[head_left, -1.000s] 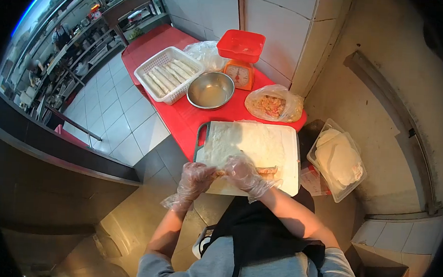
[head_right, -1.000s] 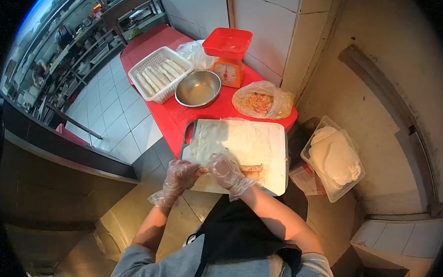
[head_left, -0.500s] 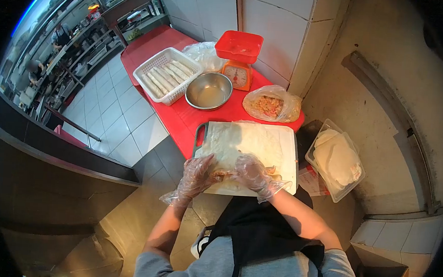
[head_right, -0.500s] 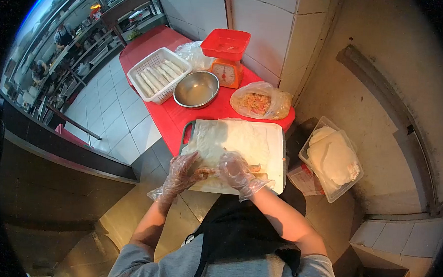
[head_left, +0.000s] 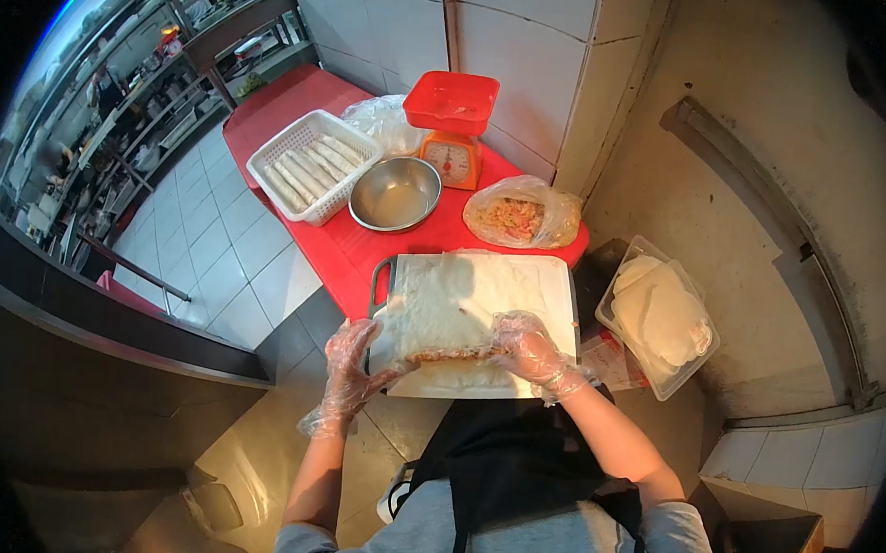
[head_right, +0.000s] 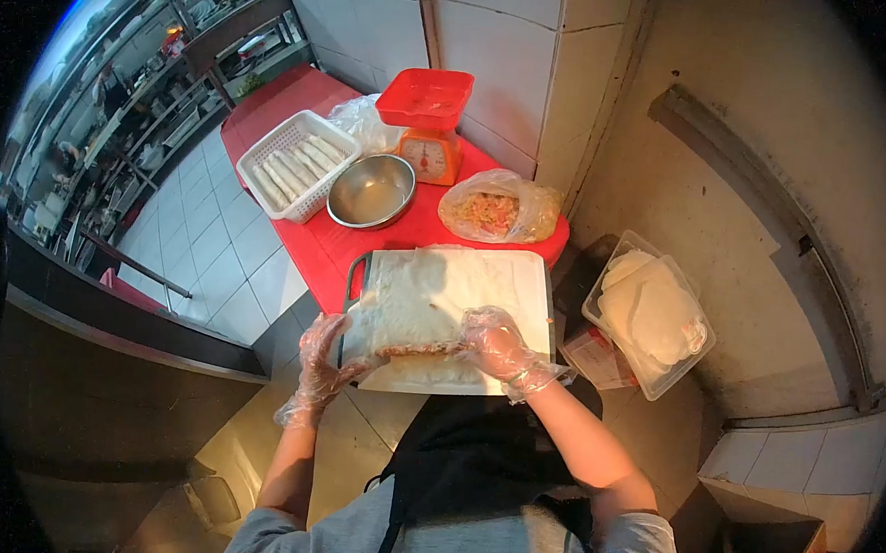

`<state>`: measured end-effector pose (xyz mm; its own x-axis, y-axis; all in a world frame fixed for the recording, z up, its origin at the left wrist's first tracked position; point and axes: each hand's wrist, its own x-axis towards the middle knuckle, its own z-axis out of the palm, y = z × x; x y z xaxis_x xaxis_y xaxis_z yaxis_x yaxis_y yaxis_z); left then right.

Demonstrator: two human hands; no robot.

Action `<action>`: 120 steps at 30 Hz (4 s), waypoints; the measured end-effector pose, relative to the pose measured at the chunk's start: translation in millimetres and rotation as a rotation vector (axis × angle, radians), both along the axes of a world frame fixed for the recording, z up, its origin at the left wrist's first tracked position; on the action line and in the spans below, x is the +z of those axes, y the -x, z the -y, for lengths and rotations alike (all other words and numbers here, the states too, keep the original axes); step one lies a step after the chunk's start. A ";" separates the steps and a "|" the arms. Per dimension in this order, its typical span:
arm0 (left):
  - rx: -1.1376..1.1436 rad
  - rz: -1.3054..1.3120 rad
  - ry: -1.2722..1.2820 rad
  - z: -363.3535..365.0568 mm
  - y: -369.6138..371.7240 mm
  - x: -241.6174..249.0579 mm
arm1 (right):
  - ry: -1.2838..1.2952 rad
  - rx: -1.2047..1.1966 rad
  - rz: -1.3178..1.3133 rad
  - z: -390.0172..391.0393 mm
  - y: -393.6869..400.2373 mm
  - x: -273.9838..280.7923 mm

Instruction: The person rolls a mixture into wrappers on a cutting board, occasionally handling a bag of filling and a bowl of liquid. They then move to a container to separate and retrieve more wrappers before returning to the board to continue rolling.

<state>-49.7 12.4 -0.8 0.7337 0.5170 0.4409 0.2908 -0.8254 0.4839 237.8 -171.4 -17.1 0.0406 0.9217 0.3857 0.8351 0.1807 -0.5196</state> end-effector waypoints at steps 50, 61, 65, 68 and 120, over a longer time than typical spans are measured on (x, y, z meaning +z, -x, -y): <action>-0.340 -0.127 -0.062 80.1 -149.7 -16.7 | -0.084 -0.104 -0.140 49.7 -30.3 17.7; -0.392 -0.169 0.049 93.2 -166.7 11.4 | -0.040 -0.175 -0.202 68.0 -45.1 18.2; -0.443 -0.143 0.057 88.5 -166.6 -16.2 | 0.017 -0.193 -0.122 64.0 -42.2 6.8; -0.370 -0.204 0.019 78.2 -147.9 -0.4 | 0.013 -0.165 -0.162 71.2 -50.9 8.3; -0.284 -0.431 0.024 56.3 -113.4 14.1 | -0.091 -0.023 -0.028 16.3 -12.3 7.7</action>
